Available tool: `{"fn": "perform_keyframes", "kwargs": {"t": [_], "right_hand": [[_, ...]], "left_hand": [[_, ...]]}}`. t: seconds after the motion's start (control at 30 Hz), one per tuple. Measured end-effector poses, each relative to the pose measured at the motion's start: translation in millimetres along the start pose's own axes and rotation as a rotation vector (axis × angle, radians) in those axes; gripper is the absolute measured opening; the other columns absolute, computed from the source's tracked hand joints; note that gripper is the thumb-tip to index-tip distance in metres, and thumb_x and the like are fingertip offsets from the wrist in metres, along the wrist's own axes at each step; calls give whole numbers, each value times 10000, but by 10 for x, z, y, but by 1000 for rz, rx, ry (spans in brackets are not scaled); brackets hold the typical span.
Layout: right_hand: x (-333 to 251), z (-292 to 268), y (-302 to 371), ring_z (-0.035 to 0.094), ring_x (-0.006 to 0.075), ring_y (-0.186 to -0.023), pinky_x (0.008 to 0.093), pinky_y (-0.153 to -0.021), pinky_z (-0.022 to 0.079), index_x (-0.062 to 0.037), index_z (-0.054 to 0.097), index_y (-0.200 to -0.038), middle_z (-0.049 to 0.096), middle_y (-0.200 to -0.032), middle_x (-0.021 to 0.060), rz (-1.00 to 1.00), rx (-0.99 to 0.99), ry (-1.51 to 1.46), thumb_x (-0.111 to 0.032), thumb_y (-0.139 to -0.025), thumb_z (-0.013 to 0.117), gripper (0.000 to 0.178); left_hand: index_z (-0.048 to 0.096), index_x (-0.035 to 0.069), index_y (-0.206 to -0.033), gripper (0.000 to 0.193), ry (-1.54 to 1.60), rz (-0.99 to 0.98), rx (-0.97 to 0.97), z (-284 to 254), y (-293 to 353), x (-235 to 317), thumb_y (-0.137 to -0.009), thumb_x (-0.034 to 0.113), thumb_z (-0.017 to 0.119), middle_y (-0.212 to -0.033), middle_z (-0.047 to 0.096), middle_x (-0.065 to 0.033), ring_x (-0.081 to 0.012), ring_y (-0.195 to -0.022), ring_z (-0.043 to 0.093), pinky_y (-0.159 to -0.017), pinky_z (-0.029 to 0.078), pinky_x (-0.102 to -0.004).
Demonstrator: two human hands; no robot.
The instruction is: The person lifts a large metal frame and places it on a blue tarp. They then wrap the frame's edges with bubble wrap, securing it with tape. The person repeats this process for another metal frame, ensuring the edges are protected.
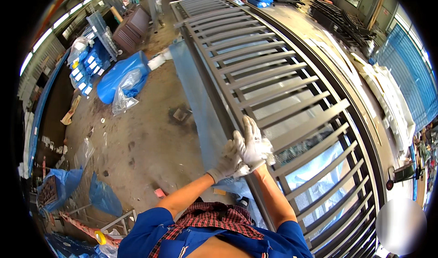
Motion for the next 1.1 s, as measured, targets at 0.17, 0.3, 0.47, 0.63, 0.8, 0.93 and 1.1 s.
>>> {"fn": "perform_keyframes", "kwargs": {"t": [0.17, 0.3, 0.47, 0.63, 0.8, 0.93, 1.1], "right_hand": [[-520, 616, -404, 456, 379, -1273, 437, -1076, 360, 20, 439, -1381, 474, -1367, 238, -145, 140, -89, -304, -954, 557, 549], [-1132, 1501, -708, 481, 366, -1255, 418, -1054, 385, 29, 448, -1368, 495, -1345, 230, -117, 95, -159, -320, -974, 526, 532], [-1696, 2614, -977, 499, 365, -1231, 409, -1035, 394, 19, 451, -1361, 523, -1312, 223, -97, -82, -205, -358, -975, 524, 544], [-1966, 3349, -1221, 526, 356, -1202, 401, -1001, 425, -13, 462, -1356, 542, -1285, 203, -39, -218, -215, -353, -978, 524, 512], [-1779, 3664, -1731, 555, 359, -1165, 402, -975, 446, -9, 484, -1325, 574, -1248, 197, 9, -201, -199, -341, -979, 521, 481], [-1547, 3901, -2349, 559, 365, -1159, 406, -972, 448, -3, 498, -1302, 583, -1234, 204, 42, -176, -173, -327, -975, 518, 460], [-1065, 4277, -3447, 565, 367, -1153, 408, -968, 454, -4, 515, -1283, 586, -1227, 211, 71, -148, -196, -342, -969, 527, 462]], "left_hand": [[337, -63, -1408, 722, 157, -15, 221, -600, 609, -718, -942, 452, 532, -1391, 412, -288, -431, -1322, 374, -1115, 281, -511], [356, -49, -1400, 686, 189, -199, 227, -726, 1704, -1971, -946, 430, 545, -1372, 444, -279, -431, -1289, 413, -1103, 311, -480], [356, -34, -1406, 723, 183, -530, 15, -935, 2855, -3295, -903, 430, 591, -1346, 471, -277, -430, -1245, 438, -1052, 338, -500], [397, -29, -1376, 734, 241, -788, 161, -1269, 3073, -3990, -874, 457, 623, -1327, 491, -267, -443, -1160, 488, -1002, 368, -516], [445, -18, -1338, 664, 345, -643, 104, -1103, 2652, -4364, -900, 453, 610, -1283, 529, -259, -434, -1169, 495, -1000, 379, -502], [464, 13, -1326, 583, 757, -674, 244, -1051, 2059, -4962, -921, 406, 614, -1260, 551, -239, -412, -1152, 525, -974, 428, -448], [484, 18, -1316, 510, 753, -691, 218, -1340, 1113, -5917, -924, 303, 645, -1246, 571, -224, -368, -1153, 560, -969, 460, -403]]}}
Point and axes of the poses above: each hand's wrist, its own y-axis away from the middle knuckle, its own z-axis out of the palm, x = y × z, the point moved 5 cm from there along -y, towards the middle knuckle
